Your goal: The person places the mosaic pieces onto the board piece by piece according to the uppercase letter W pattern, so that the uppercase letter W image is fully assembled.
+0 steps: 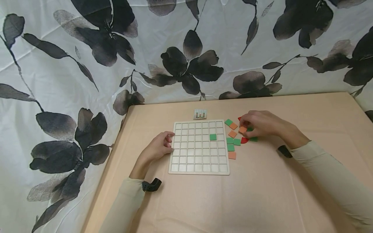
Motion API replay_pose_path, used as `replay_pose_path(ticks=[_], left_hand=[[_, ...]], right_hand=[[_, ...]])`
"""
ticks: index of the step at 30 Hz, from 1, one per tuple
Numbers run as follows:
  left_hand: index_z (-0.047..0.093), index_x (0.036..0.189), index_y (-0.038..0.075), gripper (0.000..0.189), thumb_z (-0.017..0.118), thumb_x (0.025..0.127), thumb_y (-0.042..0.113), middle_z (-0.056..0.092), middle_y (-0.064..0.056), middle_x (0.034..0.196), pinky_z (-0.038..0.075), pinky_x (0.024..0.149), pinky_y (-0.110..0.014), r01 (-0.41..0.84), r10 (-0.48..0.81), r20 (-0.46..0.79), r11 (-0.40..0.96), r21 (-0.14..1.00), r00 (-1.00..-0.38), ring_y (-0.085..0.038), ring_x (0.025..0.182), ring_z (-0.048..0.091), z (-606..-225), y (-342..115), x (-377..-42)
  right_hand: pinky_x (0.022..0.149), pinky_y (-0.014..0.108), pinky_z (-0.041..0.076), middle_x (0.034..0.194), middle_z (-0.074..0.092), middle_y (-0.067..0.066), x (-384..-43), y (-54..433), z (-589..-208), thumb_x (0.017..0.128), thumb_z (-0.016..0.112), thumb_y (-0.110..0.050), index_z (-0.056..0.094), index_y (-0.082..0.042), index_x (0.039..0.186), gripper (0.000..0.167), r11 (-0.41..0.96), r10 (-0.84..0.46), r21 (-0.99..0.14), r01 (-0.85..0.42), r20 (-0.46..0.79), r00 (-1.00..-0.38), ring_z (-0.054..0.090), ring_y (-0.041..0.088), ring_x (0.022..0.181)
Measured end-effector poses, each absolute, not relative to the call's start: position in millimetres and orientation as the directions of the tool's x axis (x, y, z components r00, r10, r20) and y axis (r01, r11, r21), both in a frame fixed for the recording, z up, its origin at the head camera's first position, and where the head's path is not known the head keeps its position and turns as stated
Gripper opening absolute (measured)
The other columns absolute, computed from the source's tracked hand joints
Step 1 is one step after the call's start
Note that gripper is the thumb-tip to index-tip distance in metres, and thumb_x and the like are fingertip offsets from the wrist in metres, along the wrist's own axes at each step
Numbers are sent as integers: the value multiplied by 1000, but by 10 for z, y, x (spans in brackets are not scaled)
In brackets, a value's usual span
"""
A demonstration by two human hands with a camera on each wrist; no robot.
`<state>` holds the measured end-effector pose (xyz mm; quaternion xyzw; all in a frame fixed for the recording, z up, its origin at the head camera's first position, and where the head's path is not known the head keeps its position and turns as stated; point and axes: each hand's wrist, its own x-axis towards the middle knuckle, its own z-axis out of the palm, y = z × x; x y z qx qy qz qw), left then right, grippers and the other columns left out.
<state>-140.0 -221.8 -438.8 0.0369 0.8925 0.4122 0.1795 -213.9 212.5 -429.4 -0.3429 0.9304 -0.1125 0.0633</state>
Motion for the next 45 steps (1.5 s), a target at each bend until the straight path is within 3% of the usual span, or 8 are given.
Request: replay_pose_path(ticks=[25, 45], left_hand=[[48, 143, 2, 65, 73, 85, -9, 50, -12, 110, 47, 74, -27, -77, 210, -281, 658, 749, -936, -20, 91, 53, -4383, -2209, -1385], [48, 143, 1, 66, 74, 84, -9, 51, -12, 109, 48, 73, -26, -71, 217, -278, 655, 752, -936, -20, 90, 54, -4379, -2214, -1388]], right_hand=[[67, 30, 45, 83, 60, -7, -2091, 2062, -4171, 79, 78, -29, 68, -23, 93, 18, 701, -691, -252, -667, -8, -723, 49, 10, 79], [73, 30, 49, 90, 62, -10, -1989, 1776, -4089, 81, 79, -29, 71, -22, 99, 21, 643, -740, -307, -702, -10, -673, 54, 10, 84]])
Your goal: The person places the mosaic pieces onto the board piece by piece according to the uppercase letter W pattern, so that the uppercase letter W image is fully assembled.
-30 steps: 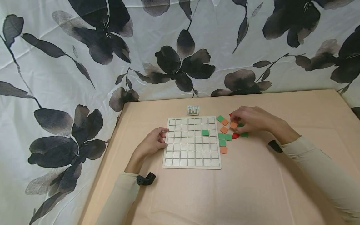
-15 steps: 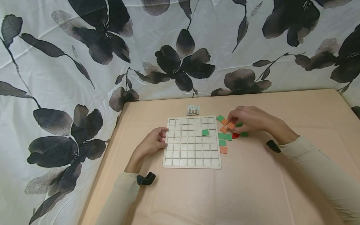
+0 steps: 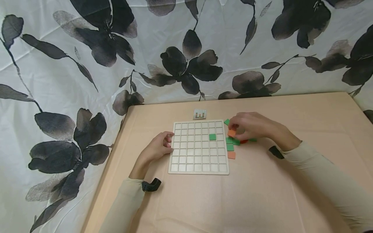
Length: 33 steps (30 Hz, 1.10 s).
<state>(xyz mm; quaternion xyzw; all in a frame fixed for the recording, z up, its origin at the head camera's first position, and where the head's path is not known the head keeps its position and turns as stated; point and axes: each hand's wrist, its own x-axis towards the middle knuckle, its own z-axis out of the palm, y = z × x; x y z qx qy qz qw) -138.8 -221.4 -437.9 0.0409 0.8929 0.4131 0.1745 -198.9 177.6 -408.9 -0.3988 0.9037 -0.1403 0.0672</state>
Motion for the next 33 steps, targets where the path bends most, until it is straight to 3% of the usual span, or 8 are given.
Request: replay_pose_path(ticks=[14, 25, 33], left_hand=[[48, 143, 1, 66, 74, 84, -10, 51, -12, 109, 47, 73, -26, -75, 223, -280, 643, 762, -934, -20, 90, 54, -4382, -2225, -1396], [48, 143, 1, 65, 74, 84, -9, 50, -11, 108, 47, 70, -25, -70, 221, -276, 649, 757, -935, -19, 88, 53, -4391, -2224, -1385], [49, 142, 2, 65, 75, 84, -9, 50, -12, 109, 46, 71, -25, -77, 209, -275, 650, 756, -938, -19, 89, 53, -4384, -2214, -1383]], right_hand=[[69, 29, 42, 89, 58, -11, -1972, 1546, -4150, 82, 77, -30, 71, -23, 104, 24, 571, -798, -307, -761, 11, -603, 49, 8, 82], [69, 29, 44, 88, 62, -8, -1930, 1350, -4159, 82, 80, -30, 69, -23, 99, 21, 518, -830, -361, -776, 7, -557, 51, 8, 82], [72, 29, 46, 92, 63, -10, -1931, 1248, -4182, 84, 77, -31, 69, -23, 101, 20, 500, -845, -339, -796, 10, -535, 52, 8, 85]])
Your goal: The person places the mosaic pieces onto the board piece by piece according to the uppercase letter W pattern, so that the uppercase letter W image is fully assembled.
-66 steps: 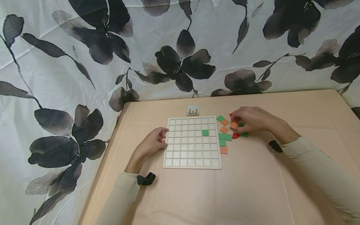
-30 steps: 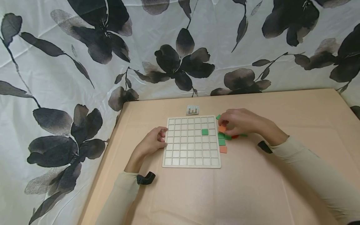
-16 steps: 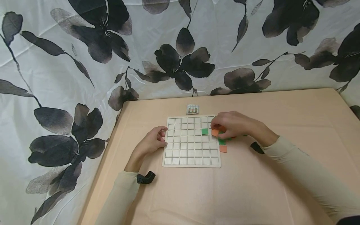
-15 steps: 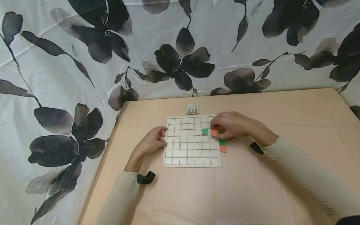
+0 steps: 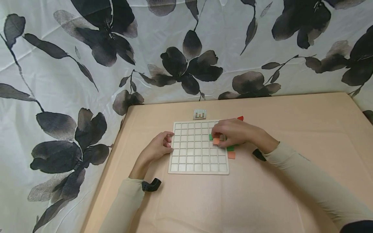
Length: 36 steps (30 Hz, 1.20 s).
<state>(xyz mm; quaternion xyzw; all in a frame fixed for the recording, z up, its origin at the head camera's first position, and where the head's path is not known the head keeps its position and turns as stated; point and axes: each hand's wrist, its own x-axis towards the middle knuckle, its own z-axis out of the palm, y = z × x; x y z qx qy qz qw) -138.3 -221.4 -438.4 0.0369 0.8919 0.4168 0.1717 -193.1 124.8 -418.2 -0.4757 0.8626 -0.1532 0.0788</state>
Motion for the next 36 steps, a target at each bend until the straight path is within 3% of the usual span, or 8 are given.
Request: replay_pose_path(ticks=[23, 36], left_hand=[[49, 142, 3, 65, 75, 84, -8, 50, -10, 108, 46, 72, -27, -73, 208, -276, 661, 747, -938, -19, 89, 52, -4393, -2215, -1397], [49, 142, 3, 65, 75, 84, -8, 51, -10, 107, 47, 72, -26, -66, 214, -270, 657, 751, -939, -19, 88, 53, -4409, -2227, -1404]], right_hand=[[73, 31, 48, 93, 64, -13, -1966, 1134, -4281, 84, 72, -24, 71, -24, 100, 15, 440, -882, -275, -855, 47, -469, 54, 7, 88], [68, 32, 46, 91, 61, -6, -1969, 1110, -4296, 83, 74, -22, 71, -21, 96, 13, 427, -895, -208, -880, 42, -444, 53, 12, 85]])
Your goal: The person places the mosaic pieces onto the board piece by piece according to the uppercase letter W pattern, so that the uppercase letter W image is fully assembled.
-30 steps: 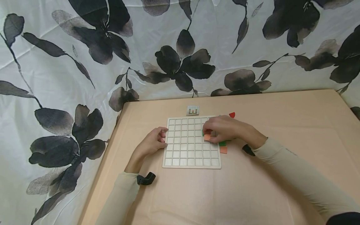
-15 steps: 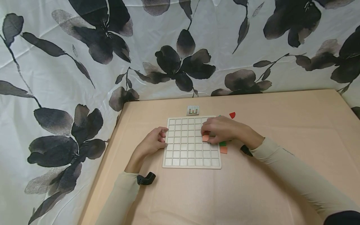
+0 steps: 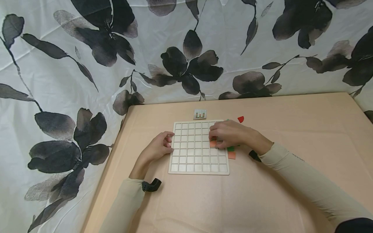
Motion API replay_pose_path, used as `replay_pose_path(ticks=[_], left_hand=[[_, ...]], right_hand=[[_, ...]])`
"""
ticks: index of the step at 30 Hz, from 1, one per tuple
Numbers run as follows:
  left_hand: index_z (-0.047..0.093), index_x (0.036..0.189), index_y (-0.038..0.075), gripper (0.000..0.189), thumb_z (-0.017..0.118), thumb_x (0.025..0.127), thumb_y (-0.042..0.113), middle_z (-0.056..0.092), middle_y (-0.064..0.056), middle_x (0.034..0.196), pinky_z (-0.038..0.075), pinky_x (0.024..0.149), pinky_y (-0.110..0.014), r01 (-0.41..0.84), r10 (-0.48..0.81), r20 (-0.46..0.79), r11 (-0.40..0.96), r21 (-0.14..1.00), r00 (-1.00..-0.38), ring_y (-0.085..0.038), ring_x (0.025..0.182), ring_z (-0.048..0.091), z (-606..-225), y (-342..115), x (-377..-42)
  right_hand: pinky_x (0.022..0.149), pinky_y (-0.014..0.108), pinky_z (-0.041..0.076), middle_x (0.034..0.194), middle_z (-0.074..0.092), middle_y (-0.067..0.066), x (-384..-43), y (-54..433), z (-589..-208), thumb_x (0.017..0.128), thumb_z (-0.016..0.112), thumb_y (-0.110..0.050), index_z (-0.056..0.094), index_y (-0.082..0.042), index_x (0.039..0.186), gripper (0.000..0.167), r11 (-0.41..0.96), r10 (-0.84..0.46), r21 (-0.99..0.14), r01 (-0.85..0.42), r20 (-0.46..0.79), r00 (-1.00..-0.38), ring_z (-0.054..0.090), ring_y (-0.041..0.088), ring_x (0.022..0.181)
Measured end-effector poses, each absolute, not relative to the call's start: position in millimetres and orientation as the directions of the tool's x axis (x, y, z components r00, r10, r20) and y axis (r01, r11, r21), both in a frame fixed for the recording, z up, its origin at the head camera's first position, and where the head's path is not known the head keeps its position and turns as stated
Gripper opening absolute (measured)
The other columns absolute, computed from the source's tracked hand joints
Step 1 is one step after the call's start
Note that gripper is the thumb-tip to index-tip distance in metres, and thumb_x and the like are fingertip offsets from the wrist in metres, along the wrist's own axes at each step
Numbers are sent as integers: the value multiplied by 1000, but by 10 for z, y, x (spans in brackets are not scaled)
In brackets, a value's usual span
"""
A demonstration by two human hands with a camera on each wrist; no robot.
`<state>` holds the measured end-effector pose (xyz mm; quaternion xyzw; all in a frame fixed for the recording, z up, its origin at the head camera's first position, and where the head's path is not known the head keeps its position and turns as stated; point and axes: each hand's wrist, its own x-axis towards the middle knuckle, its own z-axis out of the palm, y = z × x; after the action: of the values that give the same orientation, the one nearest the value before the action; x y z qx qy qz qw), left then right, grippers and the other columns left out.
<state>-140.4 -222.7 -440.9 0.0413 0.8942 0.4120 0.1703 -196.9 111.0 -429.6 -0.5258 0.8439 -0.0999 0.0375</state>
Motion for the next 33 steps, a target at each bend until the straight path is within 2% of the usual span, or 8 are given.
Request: replay_pose_path(ticks=[4, 13, 23, 33], left_hand=[[49, 142, 3, 64, 74, 84, -8, 50, -10, 108, 47, 73, -27, -67, 214, -271, 656, 751, -938, -19, 88, 53, -4418, -2228, -1409], [48, 142, 2, 65, 75, 84, -9, 50, -10, 107, 47, 71, -25, -67, 223, -274, 649, 758, -936, -19, 88, 52, -4417, -2229, -1420], [47, 143, 1, 66, 75, 84, -9, 50, -11, 107, 46, 69, -24, -70, 224, -279, 652, 755, -934, -19, 87, 52, -4404, -2228, -1408], [47, 143, 2, 66, 74, 84, -10, 50, -11, 108, 46, 70, -24, -76, 215, -278, 649, 757, -936, -19, 87, 52, -4396, -2211, -1413]], right_hand=[[68, 32, 48, 93, 62, -7, -1963, 1129, -4286, 85, 74, -24, 72, -21, 98, 14, 439, -888, -226, -870, 34, -458, 54, 11, 86], [76, 30, 47, 98, 63, -7, -1977, 1336, -4205, 87, 78, -27, 74, -19, 107, 22, 532, -831, -332, -779, -27, -556, 52, 10, 88], [80, 34, 49, 100, 63, -9, -2000, 1606, -4260, 87, 77, -25, 74, -20, 105, 19, 566, -811, -297, -769, -31, -584, 54, 12, 96], [77, 34, 50, 97, 64, -11, -1972, 1797, -4293, 84, 76, -18, 75, -21, 100, 16, 580, -800, -284, -764, -22, -599, 56, 10, 92]])
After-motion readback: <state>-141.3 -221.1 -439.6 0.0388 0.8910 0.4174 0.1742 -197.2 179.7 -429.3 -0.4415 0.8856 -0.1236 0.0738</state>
